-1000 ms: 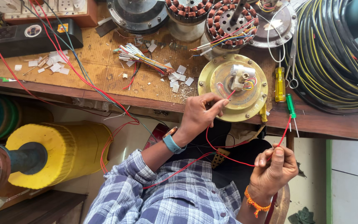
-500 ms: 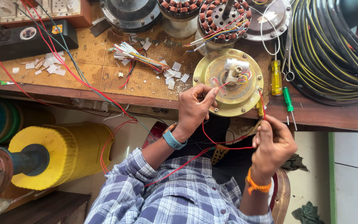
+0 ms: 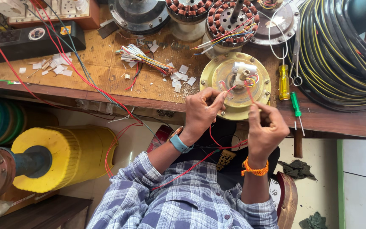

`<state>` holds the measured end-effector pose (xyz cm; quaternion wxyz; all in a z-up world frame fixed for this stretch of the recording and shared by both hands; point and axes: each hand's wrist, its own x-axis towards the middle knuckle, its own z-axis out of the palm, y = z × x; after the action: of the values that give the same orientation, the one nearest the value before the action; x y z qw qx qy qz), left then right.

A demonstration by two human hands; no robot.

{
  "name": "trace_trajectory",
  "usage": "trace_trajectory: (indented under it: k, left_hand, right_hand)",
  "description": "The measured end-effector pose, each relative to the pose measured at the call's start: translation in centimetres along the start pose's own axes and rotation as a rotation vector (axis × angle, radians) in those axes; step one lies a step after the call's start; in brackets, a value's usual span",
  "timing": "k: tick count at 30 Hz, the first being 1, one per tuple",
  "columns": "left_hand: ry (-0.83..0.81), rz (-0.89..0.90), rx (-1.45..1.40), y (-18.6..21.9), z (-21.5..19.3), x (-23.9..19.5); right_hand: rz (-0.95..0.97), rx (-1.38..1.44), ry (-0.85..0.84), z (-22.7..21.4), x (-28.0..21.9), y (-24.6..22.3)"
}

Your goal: The person works at a cluttered workbench, stripping and twisting red wires, then using a green-handled screwdriver to tighten connections on a brass-colored circular component. They repeatedly adjust and test the wiring, handling multiple motor-like assemblies and loose wire bundles on the table.

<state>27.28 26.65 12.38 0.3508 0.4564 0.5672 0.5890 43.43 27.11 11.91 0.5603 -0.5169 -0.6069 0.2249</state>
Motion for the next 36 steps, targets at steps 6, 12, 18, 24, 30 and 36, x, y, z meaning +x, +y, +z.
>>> trace_trajectory:
  k: [6,12,18,24,30,36]
  left_hand:
    - [-0.003,-0.008,0.036,0.2,0.0,0.1]
    - [0.007,0.004,0.013,0.6,-0.2,-0.1]
    - [-0.018,-0.035,0.037,0.6,-0.3,0.0]
    - [-0.020,0.024,0.090,0.4,-0.4,0.2]
    - [-0.021,0.034,0.080,0.4,-0.3,0.1]
    - [-0.012,0.081,0.100,0.5,-0.2,0.1]
  right_hand:
    - [-0.008,0.021,-0.050,-0.1,0.0,0.6]
    - [0.158,0.084,-0.032,-1.3,-2.6,0.2]
    - [0.217,0.089,-0.012,-0.3,-3.0,0.7]
    - [0.217,0.119,0.000,0.7,-2.8,0.5]
    - [0.197,0.070,0.033,1.1,-2.7,0.3]
    - [0.116,-0.039,0.054,1.2,-2.8,0.2]
